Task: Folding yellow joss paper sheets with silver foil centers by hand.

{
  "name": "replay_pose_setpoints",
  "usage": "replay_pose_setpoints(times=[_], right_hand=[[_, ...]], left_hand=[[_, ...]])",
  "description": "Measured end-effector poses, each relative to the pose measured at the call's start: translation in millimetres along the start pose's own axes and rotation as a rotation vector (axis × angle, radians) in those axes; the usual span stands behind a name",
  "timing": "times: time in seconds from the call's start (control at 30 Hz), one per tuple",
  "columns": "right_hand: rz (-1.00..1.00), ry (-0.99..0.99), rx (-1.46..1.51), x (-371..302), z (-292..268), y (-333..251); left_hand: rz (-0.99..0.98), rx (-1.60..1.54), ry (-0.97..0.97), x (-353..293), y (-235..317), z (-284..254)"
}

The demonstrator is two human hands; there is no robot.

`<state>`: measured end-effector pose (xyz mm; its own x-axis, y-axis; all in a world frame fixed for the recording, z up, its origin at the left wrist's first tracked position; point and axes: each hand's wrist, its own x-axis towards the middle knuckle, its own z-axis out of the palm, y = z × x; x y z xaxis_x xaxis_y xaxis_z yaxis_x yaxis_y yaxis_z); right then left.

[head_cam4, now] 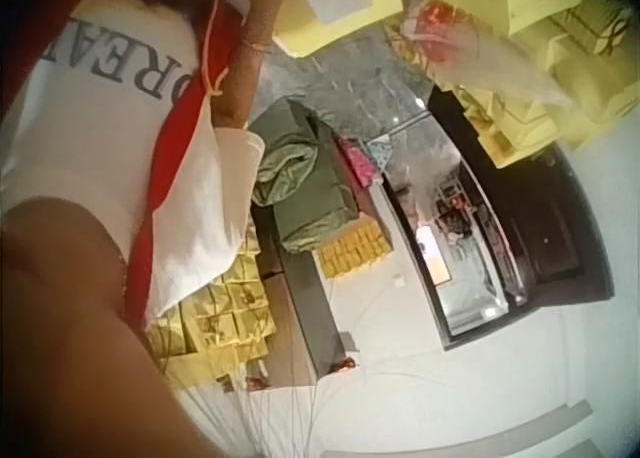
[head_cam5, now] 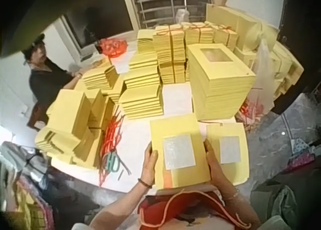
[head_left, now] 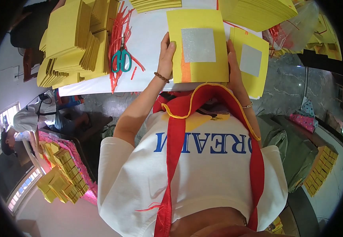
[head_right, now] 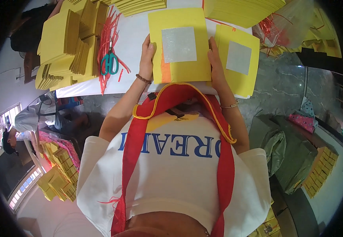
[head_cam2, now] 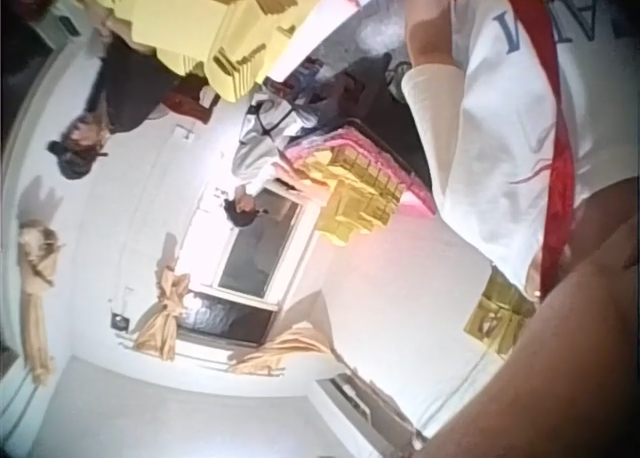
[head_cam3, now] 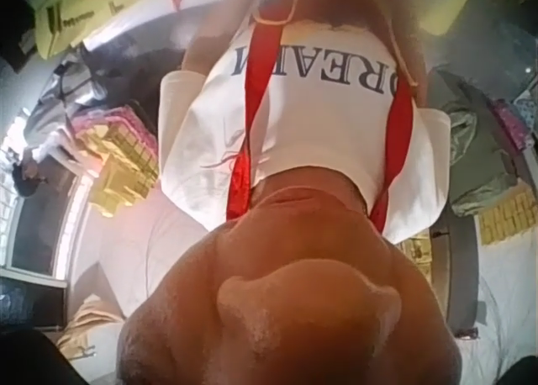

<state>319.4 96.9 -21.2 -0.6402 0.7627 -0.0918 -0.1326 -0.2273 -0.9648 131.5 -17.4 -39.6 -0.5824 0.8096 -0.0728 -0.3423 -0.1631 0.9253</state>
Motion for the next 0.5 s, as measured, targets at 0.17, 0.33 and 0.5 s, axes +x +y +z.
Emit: replay_pose_setpoints(times=[0.17,0.33,0.5], right_hand=[[0.107,-0.023,0.113,0,3,0],[0.097,-0.046,0.120,2,-1,-1],[0.001,0.002,-0.049,-5,-9,-20]], left_hand=[[0.006,-0.080,0.006,3,-6,3],[0.030,-0.022,0.019,4,-2,5],[0.032,0.153,0.075,-1,15,-13]])
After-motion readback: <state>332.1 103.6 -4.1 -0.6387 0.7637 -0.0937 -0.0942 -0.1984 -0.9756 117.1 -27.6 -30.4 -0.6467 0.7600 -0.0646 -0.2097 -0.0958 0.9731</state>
